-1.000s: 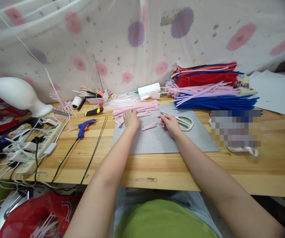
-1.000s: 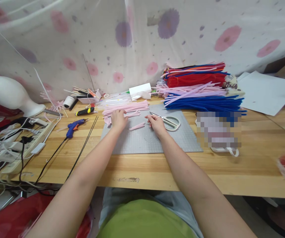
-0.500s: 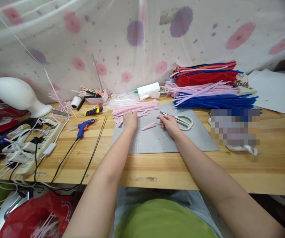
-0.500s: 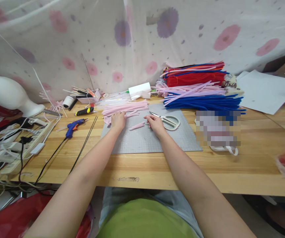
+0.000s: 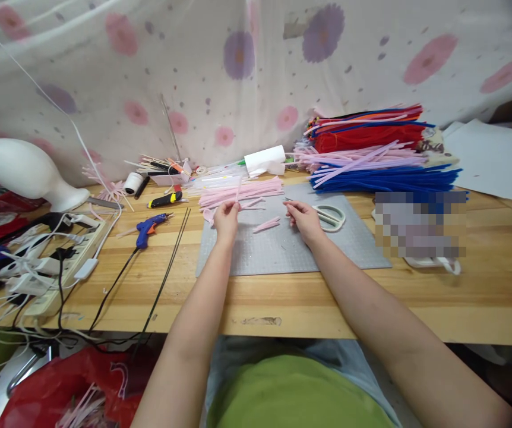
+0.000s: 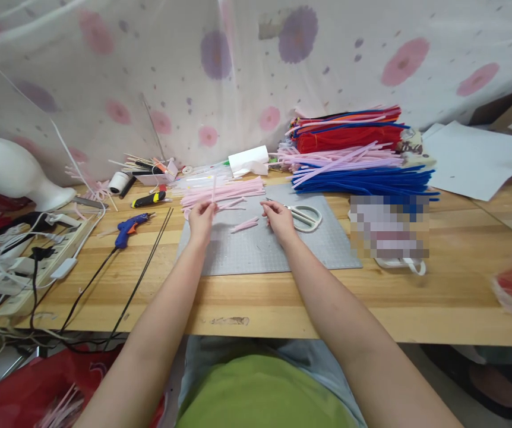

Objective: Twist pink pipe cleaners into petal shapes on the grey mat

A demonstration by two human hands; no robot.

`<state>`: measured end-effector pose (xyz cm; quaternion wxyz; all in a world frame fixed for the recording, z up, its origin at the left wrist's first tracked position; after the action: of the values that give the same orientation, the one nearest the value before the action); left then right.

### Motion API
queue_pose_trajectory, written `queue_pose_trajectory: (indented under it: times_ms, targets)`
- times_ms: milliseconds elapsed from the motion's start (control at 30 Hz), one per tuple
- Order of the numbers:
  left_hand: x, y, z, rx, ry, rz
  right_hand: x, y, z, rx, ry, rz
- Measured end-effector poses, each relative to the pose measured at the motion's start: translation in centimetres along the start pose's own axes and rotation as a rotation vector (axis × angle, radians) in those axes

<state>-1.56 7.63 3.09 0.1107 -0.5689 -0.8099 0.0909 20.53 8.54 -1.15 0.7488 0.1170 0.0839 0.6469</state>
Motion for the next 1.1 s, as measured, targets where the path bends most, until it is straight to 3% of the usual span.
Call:
queue_pose_trajectory:
  times_ms: [100, 167, 333, 467, 567, 667, 767, 967, 1100]
  targets:
    - [-3.0, 2.6, 1.7, -0.431, -0.376, 0.518, -0.4, 0.7, 0.6, 0.032, -0.023, 0.068]
    - [-4.7, 3.2, 2.4, -0.471, -0.498, 0.701, -0.9, 1.7, 1.0, 0.007, -0.058, 0.166]
    - [-6.2, 3.5, 2.8, -0.446, -0.522, 0.847, -2.4, 4.1, 1.1, -0.318, -0.311, 0.385]
    - [-7.0, 3.7, 1.9, -0.465, -0.476, 0.965, -2.6, 4.2, 1.0, -0.563, -0.469, 0.330]
    - [-7.0, 3.6, 1.5, -0.556, -0.455, 0.959, -3.0, 4.1, 2.0, -0.670, -0.547, 0.279]
    - [-6.3, 3.4, 1.5, -0.681, -0.430, 0.818, -3.8, 4.7, 2.7, -0.670, -0.531, 0.315]
    - [-5.7, 3.4, 1.7, -0.765, -0.403, 0.702, -4.3, 5.4, 2.2, -0.530, -0.379, 0.386]
    - [-5.1, 3.6, 2.3, -0.838, -0.391, 0.605, -4.0, 6.1, -0.4, -0.104, 0.029, 0.401]
    - [-4.7, 3.6, 2.6, -0.855, -0.406, 0.550, -4.2, 6.1, -0.3, -0.004, 0.138, 0.412]
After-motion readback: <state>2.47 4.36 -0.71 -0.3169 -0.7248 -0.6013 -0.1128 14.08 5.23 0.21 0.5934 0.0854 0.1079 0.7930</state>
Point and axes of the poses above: each hand's wrist, its own x-axis towards the middle knuckle, its own y-axis out of the palm, z = x × y, the point moved 6 cm from there along x, towards the middle knuckle, and after that the axes turned 9 degrees about x, right-handed, at the moved point
